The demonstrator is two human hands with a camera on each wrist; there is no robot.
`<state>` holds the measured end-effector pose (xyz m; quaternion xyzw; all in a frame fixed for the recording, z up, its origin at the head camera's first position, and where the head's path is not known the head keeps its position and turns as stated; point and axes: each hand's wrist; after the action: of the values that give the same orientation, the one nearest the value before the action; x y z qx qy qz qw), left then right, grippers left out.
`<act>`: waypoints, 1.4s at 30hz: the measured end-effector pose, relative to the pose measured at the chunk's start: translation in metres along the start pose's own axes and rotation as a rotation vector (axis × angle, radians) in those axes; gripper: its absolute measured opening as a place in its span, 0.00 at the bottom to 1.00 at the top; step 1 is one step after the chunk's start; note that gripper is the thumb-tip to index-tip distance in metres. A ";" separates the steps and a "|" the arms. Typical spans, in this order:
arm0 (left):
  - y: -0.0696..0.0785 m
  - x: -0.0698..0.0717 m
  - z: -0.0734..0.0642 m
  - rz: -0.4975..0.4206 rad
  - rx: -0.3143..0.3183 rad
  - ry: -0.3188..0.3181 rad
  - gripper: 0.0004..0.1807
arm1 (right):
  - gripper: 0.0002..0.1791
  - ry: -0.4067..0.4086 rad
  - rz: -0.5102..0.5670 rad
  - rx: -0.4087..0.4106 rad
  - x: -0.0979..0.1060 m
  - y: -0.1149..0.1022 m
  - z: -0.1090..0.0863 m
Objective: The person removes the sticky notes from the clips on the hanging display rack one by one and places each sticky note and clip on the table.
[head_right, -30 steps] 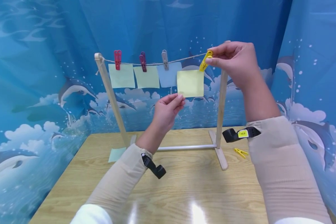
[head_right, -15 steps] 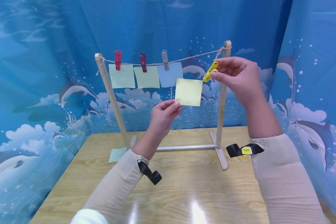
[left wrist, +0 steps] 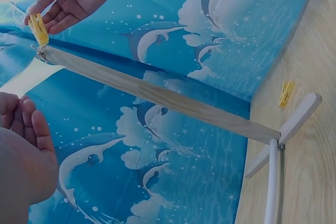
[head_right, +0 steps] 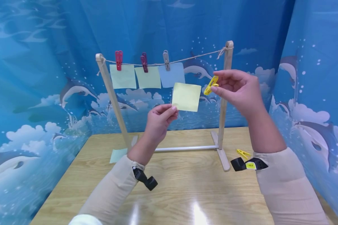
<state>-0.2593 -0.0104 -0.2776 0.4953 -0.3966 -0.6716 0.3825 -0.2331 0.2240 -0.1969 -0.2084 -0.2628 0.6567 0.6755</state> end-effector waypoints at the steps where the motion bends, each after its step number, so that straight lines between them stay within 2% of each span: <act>1: 0.000 0.001 -0.001 0.001 -0.004 -0.001 0.16 | 0.19 0.001 -0.011 -0.001 0.000 0.000 -0.002; 5: 0.002 0.007 -0.006 0.019 -0.034 -0.001 0.15 | 0.19 0.002 -0.025 0.010 0.001 0.000 -0.009; 12: 0.008 0.018 -0.014 0.055 -0.129 0.011 0.12 | 0.19 -0.012 0.075 0.024 0.004 0.001 -0.021; 16: 0.011 0.024 -0.019 0.084 -0.171 0.012 0.14 | 0.19 -0.008 0.070 0.039 0.006 0.002 -0.027; 26: 0.014 0.036 -0.033 0.102 -0.215 0.026 0.11 | 0.19 0.002 0.162 0.093 0.012 0.007 -0.045; 29: 0.014 0.041 -0.037 0.111 -0.240 0.028 0.10 | 0.20 0.013 0.170 0.103 0.015 0.009 -0.051; 34: 0.015 0.051 -0.043 0.128 -0.245 0.040 0.10 | 0.19 0.042 0.177 0.096 0.018 0.012 -0.060; 42: 0.015 0.065 -0.049 0.053 -0.261 0.040 0.03 | 0.19 0.055 0.184 0.086 0.023 0.016 -0.071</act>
<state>-0.2246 -0.0831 -0.2970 0.4437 -0.3111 -0.6972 0.4693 -0.2007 0.2518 -0.2602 -0.2205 -0.1954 0.7205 0.6277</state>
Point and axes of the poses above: each hand's wrist, its own z-axis towards the middle knuckle, its own x-axis out of the back of the hand, y = z × x, and after that the axes turned 5 degrees about x, right-handed
